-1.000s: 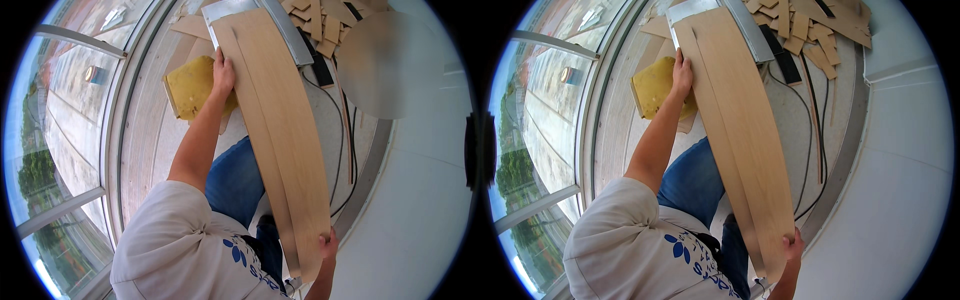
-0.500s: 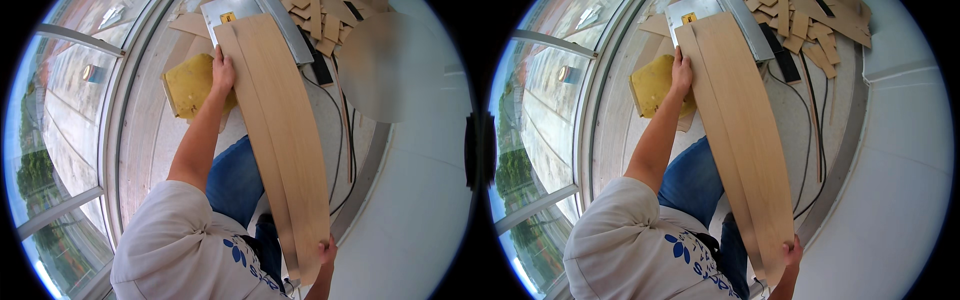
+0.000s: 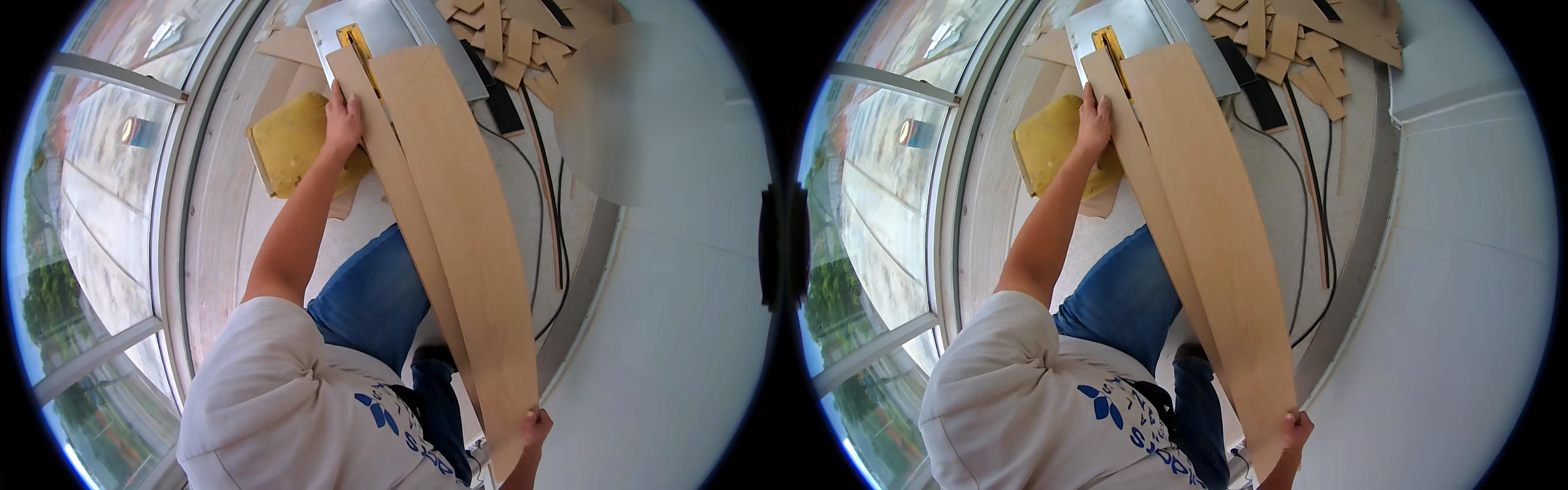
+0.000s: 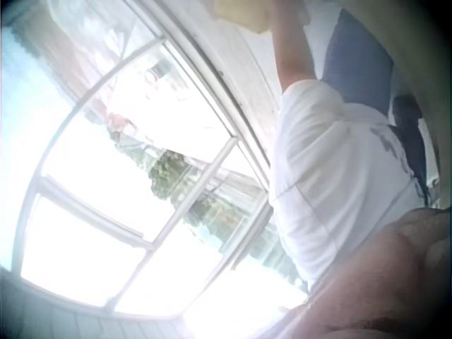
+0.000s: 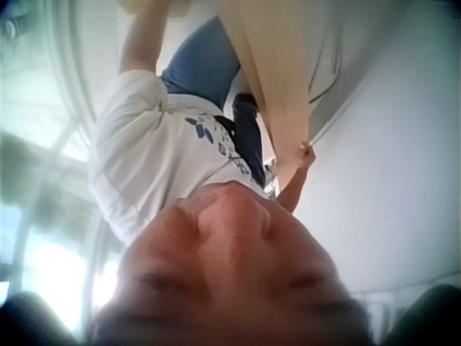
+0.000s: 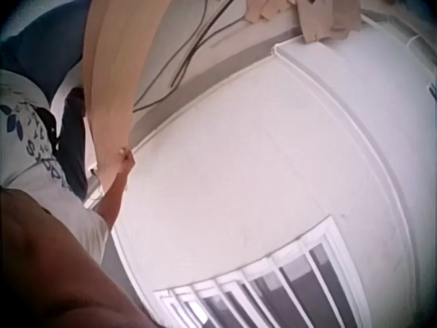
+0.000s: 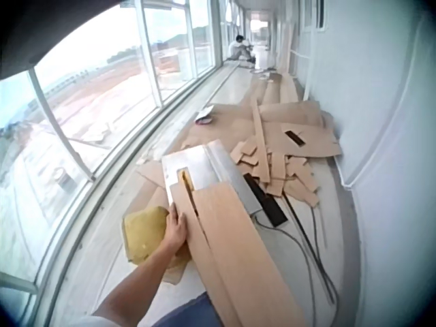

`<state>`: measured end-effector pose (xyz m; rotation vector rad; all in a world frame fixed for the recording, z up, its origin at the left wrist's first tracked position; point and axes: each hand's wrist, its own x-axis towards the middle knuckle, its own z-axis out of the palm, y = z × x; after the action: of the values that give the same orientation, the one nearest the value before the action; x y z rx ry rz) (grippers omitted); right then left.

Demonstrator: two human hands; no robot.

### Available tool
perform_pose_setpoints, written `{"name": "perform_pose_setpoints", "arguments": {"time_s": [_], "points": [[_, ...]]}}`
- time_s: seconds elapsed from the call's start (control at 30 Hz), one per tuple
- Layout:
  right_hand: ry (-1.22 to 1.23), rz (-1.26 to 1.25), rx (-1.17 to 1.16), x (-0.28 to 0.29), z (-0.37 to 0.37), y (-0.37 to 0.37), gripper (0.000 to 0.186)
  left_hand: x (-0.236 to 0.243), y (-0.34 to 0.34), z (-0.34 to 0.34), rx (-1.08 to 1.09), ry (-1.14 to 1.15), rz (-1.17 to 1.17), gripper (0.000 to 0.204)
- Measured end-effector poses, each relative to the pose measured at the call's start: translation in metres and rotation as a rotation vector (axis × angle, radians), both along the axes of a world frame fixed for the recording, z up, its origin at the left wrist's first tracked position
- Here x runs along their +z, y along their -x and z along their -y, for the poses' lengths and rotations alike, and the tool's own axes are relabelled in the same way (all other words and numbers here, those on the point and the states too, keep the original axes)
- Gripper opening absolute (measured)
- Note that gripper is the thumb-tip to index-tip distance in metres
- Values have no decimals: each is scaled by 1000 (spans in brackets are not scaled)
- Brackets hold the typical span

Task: The person cuts a wooden floorboard using a table saw, then carries it to a room where they fit it into the floor and tap it into place using a hammer and a tapping block.

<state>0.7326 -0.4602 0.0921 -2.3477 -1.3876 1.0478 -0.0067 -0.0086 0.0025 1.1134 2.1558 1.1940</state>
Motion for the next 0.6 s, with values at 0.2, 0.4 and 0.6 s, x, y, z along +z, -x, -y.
{"name": "perform_pose_setpoints", "arguments": {"time_s": [0.2, 0.4, 0.6], "points": [[-92, 142, -7, 43, 1, -31, 83, -17, 14, 1, 50, -20, -95, 76], [-106, 127, -175, 119, 37, -20, 69, 37, -81, 93, 76, -78, 496, 72], [-107, 101, -307, 141, 76, 13, 57, 44, -204, 115, -524, 124, 981, 50]]}}
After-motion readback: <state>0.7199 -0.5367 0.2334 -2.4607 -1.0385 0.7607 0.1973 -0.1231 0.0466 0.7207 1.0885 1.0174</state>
